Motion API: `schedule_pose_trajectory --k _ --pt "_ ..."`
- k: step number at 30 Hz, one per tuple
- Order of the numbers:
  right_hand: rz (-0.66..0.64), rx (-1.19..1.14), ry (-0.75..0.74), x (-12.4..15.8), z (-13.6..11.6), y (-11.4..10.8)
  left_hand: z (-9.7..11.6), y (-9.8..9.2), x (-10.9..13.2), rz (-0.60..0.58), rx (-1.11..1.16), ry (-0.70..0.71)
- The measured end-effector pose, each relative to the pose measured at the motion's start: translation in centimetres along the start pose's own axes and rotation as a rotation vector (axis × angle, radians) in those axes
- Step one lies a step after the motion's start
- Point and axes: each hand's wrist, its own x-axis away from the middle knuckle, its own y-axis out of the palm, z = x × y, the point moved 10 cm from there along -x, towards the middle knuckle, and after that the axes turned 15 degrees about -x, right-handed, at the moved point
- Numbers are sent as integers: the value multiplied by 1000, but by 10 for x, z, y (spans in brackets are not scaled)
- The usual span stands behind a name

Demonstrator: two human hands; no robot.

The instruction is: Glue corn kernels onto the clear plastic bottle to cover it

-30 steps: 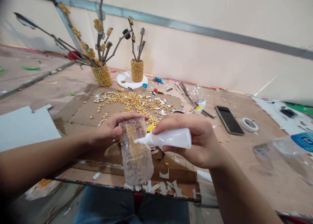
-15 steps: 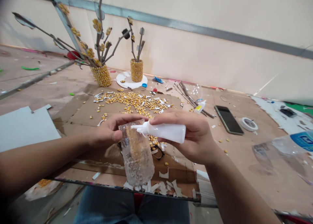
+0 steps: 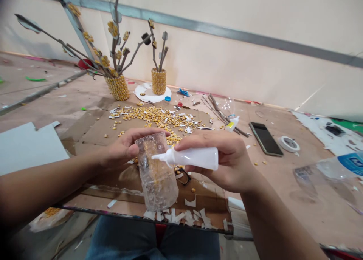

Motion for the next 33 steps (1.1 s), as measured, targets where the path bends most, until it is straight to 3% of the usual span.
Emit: schedule_pose_trajectory --k 9,16,22,29,33 --pt "-62 -21 24 0 -2 4 -1 1 -1 1 39 -16" --pt "39 -32 13 -2 3 -3 0 -1 -2 21 52 5" --pt "-43 -63 42 1 1 3 0 -1 -1 33 67 -21" --pt "288 4 8 15 2 -15 -1 -2 -2 65 46 -78" --pt "403 -52 47 21 16 -18 -2 0 -3 70 41 -82"
